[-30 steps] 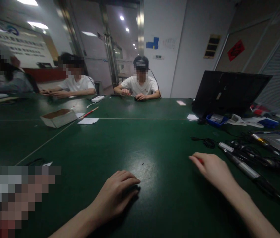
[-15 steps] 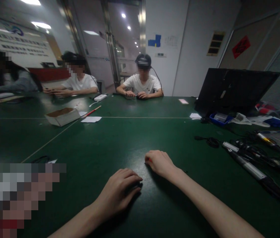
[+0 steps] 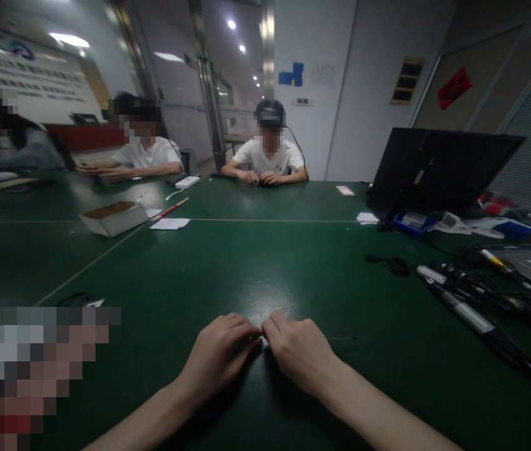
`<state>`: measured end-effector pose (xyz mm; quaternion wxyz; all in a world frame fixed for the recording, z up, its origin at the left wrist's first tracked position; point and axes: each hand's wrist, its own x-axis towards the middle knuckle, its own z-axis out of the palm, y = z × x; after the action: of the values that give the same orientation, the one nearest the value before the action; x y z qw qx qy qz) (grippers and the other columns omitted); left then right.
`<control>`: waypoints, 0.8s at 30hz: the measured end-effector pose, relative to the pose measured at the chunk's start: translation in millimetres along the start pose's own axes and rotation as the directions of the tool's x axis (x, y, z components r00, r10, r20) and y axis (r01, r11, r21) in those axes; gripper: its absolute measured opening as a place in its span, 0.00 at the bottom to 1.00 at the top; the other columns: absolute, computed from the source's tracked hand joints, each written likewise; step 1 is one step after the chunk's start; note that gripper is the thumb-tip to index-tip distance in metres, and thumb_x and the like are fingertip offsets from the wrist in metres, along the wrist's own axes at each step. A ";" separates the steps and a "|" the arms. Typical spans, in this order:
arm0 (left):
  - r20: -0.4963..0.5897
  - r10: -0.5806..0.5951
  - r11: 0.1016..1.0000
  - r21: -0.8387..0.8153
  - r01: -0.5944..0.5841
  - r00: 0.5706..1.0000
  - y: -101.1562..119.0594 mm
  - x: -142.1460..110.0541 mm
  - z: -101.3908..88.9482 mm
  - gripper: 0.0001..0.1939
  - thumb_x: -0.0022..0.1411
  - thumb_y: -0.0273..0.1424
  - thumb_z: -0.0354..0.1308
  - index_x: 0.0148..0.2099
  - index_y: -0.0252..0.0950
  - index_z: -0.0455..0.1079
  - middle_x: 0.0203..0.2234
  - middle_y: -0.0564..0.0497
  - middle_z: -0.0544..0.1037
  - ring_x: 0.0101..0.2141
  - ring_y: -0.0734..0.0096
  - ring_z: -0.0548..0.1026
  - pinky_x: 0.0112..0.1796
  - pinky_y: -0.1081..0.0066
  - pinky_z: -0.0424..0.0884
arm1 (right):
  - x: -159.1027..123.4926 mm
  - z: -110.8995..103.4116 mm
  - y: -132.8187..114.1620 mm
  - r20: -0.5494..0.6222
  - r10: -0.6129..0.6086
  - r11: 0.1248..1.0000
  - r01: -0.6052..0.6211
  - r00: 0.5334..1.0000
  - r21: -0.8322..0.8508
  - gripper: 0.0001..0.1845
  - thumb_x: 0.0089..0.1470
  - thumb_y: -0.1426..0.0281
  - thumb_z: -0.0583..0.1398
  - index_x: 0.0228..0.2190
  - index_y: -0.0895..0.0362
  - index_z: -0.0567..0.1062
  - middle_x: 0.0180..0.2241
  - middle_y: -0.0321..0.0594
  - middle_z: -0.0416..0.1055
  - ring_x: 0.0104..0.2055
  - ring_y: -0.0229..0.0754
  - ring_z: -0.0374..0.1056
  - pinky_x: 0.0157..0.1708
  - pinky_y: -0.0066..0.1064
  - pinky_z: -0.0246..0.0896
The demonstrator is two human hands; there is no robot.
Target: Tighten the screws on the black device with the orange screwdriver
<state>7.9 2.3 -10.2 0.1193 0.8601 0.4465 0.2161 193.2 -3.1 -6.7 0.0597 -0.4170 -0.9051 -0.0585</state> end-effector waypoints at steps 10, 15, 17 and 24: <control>-0.069 0.062 0.998 -0.023 -0.063 0.996 0.5 -2.2 -3.5 0.08 0.59 0.22 0.55 0.33 0.37 0.74 0.28 0.51 0.78 0.30 0.66 0.72 0.32 0.69 0.62 | -1.8 -2.2 -5.2 -0.119 -0.061 0.997 0.067 0.991 0.046 0.09 0.60 0.79 0.52 0.39 0.57 0.68 0.34 0.36 0.70 0.28 0.36 0.68 0.21 0.30 0.51; -0.094 0.098 0.994 -0.043 -0.102 0.991 -0.3 -1.2 -1.6 0.09 0.60 0.23 0.54 0.34 0.38 0.75 0.27 0.51 0.78 0.29 0.66 0.73 0.33 0.69 0.63 | -1.8 -0.7 -2.3 -0.153 -0.063 0.995 0.075 0.986 0.073 0.08 0.60 0.78 0.52 0.39 0.57 0.69 0.33 0.36 0.71 0.29 0.36 0.69 0.22 0.28 0.53; -0.095 0.111 0.992 -0.051 -0.116 0.989 -1.1 -0.3 -0.5 0.09 0.60 0.23 0.54 0.34 0.38 0.76 0.27 0.51 0.78 0.29 0.66 0.73 0.33 0.68 0.64 | -1.3 -3.3 -2.4 -0.157 -0.057 0.995 0.069 0.986 0.073 0.07 0.61 0.77 0.52 0.38 0.57 0.69 0.33 0.36 0.71 0.29 0.36 0.69 0.22 0.28 0.53; -0.045 0.036 0.993 -0.110 -0.040 0.998 -3.7 -0.5 -4.6 0.09 0.62 0.28 0.55 0.41 0.38 0.76 0.33 0.48 0.79 0.35 0.63 0.75 0.36 0.66 0.68 | -46.1 -29.9 26.3 -0.148 0.082 0.995 -0.072 0.986 0.073 0.12 0.58 0.79 0.49 0.38 0.57 0.70 0.34 0.40 0.72 0.27 0.37 0.70 0.21 0.27 0.60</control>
<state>2.8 4.2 -7.8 0.1531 0.8557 0.4199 0.2610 244.8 -25.3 17.1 0.1445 -0.4437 -0.8826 -0.0569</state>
